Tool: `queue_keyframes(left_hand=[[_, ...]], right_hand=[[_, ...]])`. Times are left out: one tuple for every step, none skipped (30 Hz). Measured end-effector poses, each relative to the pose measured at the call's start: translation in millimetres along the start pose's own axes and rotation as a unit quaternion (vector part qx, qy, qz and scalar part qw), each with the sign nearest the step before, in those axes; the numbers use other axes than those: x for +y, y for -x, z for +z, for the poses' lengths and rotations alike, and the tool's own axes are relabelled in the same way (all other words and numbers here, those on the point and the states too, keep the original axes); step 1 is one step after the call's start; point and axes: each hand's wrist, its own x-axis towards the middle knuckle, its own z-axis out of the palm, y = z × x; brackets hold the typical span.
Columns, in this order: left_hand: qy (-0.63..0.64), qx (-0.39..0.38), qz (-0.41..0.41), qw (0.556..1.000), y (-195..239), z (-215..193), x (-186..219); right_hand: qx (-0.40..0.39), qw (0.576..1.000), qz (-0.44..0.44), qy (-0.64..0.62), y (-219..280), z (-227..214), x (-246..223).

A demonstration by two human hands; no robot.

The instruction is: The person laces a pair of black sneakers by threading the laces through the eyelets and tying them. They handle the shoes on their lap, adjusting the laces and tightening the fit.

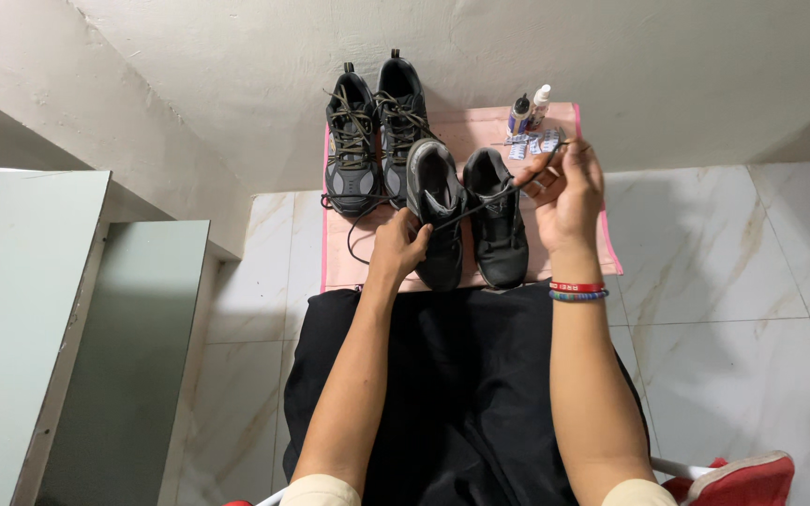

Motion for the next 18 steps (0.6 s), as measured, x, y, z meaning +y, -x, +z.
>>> queue_keyframes(left_hand=[[0.000, 0.000, -0.001, 1.000, -1.8, -1.7, 0.3], [-0.013, -0.003, -0.007, 1.000, -2.2, -3.2, 0.3], [-0.026, -0.005, -0.013, 1.000, -2.4, -4.9, 0.2], [-0.025, -0.003, -0.014, 1.000, 0.9, -7.8, 8.8], [-0.043, 0.000, -0.010, 0.999, 4.4, -10.7, 17.5], [-0.061, 0.003, -0.005, 0.998, 7.8, -13.3, 26.6], [-0.060, 0.003, -0.006, 0.998, 10.4, -16.8, 33.2], [-0.101, -0.017, -0.033, 0.994, 13.0, -20.7, 40.1], [-0.142, -0.038, -0.060, 0.987, 15.7, -24.7, 47.2], [-0.143, -0.036, -0.060, 0.987, 17.1, -27.3, 48.4], [-0.127, -0.046, -0.059, 0.989, 18.3, -29.9, 49.7], [-0.111, -0.057, -0.058, 0.991, 20.1, -31.9, 51.0], [-0.111, -0.056, -0.057, 0.991, 22.6, -35.5, 55.2], [-0.124, -0.091, -0.065, 0.986, 27.4, -38.4, 58.6], [-0.137, -0.125, -0.073, 0.980, 32.2, -41.2, 61.8], [-0.138, -0.126, -0.074, 0.980, 30.2, -31.5, 42.9], [-0.155, -0.116, -0.023, 0.981, 28.5, -22.1, 24.0], [-0.171, -0.103, 0.028, 0.979, 24.3, -13.6, 6.2]], right_hand=[[0.000, 1.000, 0.000, 0.001, 5.7, 8.1, -19.4], [-0.021, 0.999, -0.031, -0.004, 12.1, 16.2, -38.9], [-0.042, 0.997, -0.063, -0.008, 18.7, 24.5, -58.3], [-0.043, 0.997, -0.062, -0.008, 30.8, 35.7, -79.6], [-0.069, 0.993, -0.091, -0.008, 43.1, 46.9, -101.2], [-0.093, 0.988, -0.120, -0.008, 55.8, 57.6, -123.1], [-0.093, 0.988, -0.119, -0.008, 64.6, 63.7, -132.5], [-0.108, 0.981, -0.157, 0.031, 73.4, 70.0, -142.0], [-0.122, 0.971, -0.196, 0.069, 82.2, 76.2, -151.7], [-0.123, 0.970, -0.197, 0.068, 90.4, 80.9, -156.2], [-0.128, 0.964, -0.211, 0.097, 98.4, 85.4, -160.7], [-0.131, 0.957, -0.225, 0.126, 106.9, 89.5, -165.5], [-0.131, 0.957, -0.225, 0.126, 113.8, 94.9, -168.3], [-0.151, 0.953, -0.228, 0.127, 122.1, 99.5, -170.9], [-0.172, 0.949, -0.232, 0.128, 130.3, 103.9, -173.3], [-0.170, 0.949, -0.231, 0.128, 139.2, 109.7, -174.0], [-0.183, 0.940, -0.253, 0.140, 148.4, 115.7, -174.8], [-0.197, 0.928, -0.277, 0.152, 155.8, 122.8, -176.1]])
